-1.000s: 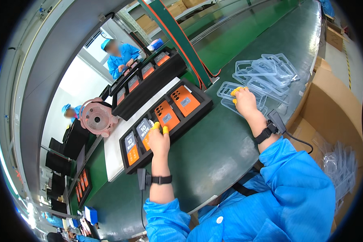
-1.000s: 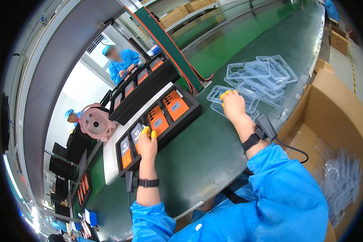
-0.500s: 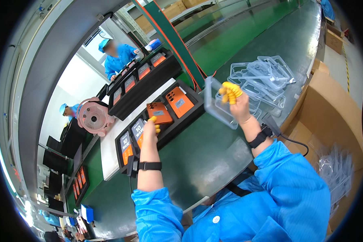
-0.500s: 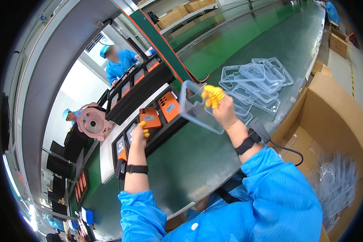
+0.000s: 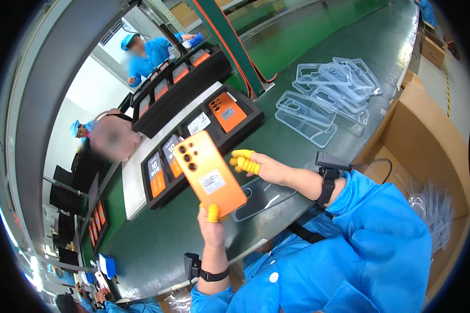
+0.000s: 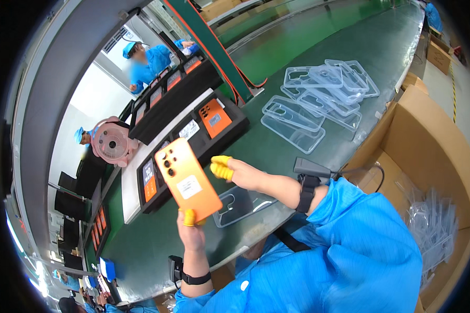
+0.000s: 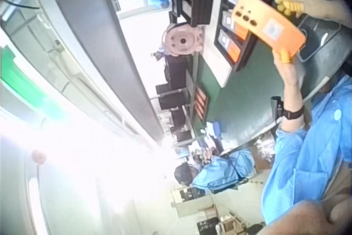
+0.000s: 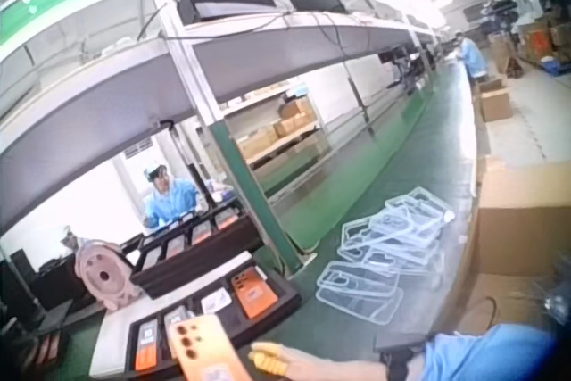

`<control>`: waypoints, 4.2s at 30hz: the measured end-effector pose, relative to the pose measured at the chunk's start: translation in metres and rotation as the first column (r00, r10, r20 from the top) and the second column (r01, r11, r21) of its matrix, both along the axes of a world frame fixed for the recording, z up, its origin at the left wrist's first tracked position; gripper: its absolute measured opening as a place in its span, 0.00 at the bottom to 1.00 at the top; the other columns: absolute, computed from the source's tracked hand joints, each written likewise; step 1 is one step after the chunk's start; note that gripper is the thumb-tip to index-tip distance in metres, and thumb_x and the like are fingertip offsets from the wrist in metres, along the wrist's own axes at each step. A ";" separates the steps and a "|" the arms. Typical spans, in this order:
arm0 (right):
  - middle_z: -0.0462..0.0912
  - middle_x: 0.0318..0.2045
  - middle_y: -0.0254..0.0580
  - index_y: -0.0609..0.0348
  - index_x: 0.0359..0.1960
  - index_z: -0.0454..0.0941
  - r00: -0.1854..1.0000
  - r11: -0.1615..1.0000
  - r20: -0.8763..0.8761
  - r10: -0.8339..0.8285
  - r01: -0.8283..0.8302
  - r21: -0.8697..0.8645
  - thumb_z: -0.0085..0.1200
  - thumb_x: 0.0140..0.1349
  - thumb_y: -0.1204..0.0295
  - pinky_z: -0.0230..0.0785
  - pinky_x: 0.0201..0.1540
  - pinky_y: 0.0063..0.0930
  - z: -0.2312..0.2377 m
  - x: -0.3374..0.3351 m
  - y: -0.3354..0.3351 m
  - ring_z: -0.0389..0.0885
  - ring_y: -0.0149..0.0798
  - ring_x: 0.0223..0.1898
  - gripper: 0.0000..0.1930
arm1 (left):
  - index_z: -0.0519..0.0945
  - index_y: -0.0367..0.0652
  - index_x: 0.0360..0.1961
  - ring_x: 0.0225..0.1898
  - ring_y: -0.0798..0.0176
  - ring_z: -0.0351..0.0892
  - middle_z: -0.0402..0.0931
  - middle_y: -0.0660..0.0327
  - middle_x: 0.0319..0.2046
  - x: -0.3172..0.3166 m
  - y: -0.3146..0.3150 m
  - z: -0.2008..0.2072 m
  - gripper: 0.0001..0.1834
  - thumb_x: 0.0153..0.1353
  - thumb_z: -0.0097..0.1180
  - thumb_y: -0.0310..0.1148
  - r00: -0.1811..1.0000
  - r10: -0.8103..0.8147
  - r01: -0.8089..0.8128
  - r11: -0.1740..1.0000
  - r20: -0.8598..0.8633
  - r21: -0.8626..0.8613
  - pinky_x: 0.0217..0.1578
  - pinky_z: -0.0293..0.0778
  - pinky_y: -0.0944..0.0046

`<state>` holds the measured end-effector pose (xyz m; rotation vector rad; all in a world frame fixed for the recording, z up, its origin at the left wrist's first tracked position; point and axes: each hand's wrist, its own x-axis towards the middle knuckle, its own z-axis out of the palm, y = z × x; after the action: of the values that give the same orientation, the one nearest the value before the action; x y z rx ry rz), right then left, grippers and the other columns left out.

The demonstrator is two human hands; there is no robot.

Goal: Putting smartphones into clear plastic protective cases on an assembly line.

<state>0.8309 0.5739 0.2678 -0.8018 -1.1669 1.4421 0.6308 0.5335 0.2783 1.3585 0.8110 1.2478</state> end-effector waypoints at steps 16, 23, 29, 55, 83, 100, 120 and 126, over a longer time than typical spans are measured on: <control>0.72 0.23 0.34 0.56 0.28 0.74 0.441 0.507 0.734 -0.517 -0.532 0.678 0.57 0.42 0.66 0.69 0.26 0.27 0.014 0.016 -0.052 0.73 0.36 0.30 0.11 | 0.53 0.41 0.56 0.54 0.53 0.57 0.64 0.56 0.49 -0.022 0.010 -0.018 0.52 0.27 0.69 0.33 0.585 0.031 0.199 0.963 -0.810 0.181 0.55 0.51 0.59; 0.68 0.45 0.50 0.63 0.50 0.62 0.218 0.750 0.795 -0.567 -0.262 0.607 0.63 0.30 0.51 0.52 0.53 0.45 -0.007 0.011 -0.040 0.63 0.47 0.50 0.44 | 0.55 0.40 0.56 0.49 0.59 0.66 0.66 0.54 0.48 -0.025 0.011 -0.029 0.54 0.23 0.73 0.33 0.771 0.013 0.149 0.968 -0.637 0.201 0.51 0.60 0.62; 0.63 0.50 0.52 0.64 0.53 0.57 0.427 0.855 0.883 -0.194 -0.368 0.366 0.63 0.28 0.45 0.41 0.57 0.50 0.007 0.011 -0.036 0.58 0.50 0.54 0.50 | 0.54 0.40 0.57 0.52 0.57 0.63 0.62 0.53 0.51 -0.027 0.000 -0.014 0.58 0.21 0.74 0.37 0.937 0.039 0.081 0.942 -0.347 0.325 0.53 0.58 0.60; 0.72 0.39 0.52 0.60 0.45 0.67 0.485 0.835 0.719 -0.497 0.043 0.548 0.58 0.34 0.43 0.62 0.46 0.36 0.011 -0.003 -0.046 0.71 0.49 0.42 0.40 | 0.71 0.33 0.36 0.34 0.71 0.70 0.74 0.61 0.31 0.002 -0.010 0.010 0.16 0.49 0.58 0.30 0.932 0.141 -0.123 0.990 -0.335 0.073 0.37 0.65 0.72; 0.77 0.27 0.39 0.66 0.33 0.70 0.918 0.900 0.026 -0.395 0.381 0.210 0.68 0.34 0.60 0.67 0.36 0.21 0.023 -0.034 -0.022 0.74 0.26 0.30 0.28 | 0.75 0.34 0.30 0.29 0.68 0.75 0.76 0.59 0.25 0.032 0.010 -0.027 0.07 0.54 0.47 0.26 0.801 -0.056 0.163 0.978 -0.596 0.128 0.33 0.70 0.69; 0.75 0.34 0.54 0.73 0.39 0.67 0.494 0.945 0.825 -0.275 0.298 0.136 0.53 0.51 0.59 0.66 0.38 0.35 0.017 -0.053 0.214 0.74 0.49 0.39 0.25 | 0.66 0.35 0.45 0.37 0.65 0.72 0.71 0.55 0.38 0.016 0.052 -0.045 0.17 0.53 0.50 0.28 0.911 0.131 -0.122 0.991 -0.391 0.048 0.38 0.69 0.69; 0.75 0.33 0.45 0.54 0.36 0.75 -0.291 0.701 0.739 -0.607 0.242 0.671 0.55 0.46 0.70 0.67 0.38 0.35 -0.003 0.137 0.020 0.73 0.45 0.37 0.13 | 0.71 0.35 0.38 0.35 0.61 0.72 0.70 0.54 0.36 0.005 0.059 -0.051 0.12 0.52 0.52 0.29 0.872 0.149 -0.112 0.988 -0.467 0.106 0.36 0.69 0.67; 0.75 0.28 0.46 0.56 0.34 0.75 0.020 0.443 0.446 -0.895 0.168 0.881 0.49 0.50 0.76 0.68 0.33 0.36 0.063 0.092 0.002 0.74 0.48 0.31 0.08 | 0.71 0.34 0.39 0.35 0.64 0.71 0.70 0.56 0.37 0.002 0.056 -0.046 0.12 0.53 0.51 0.27 0.874 0.278 -0.205 0.954 -0.398 0.218 0.35 0.68 0.70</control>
<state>0.9231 0.5754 0.3310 -1.4658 -1.6643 -0.4596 0.6330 0.5890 0.2323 1.7444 1.2337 1.2488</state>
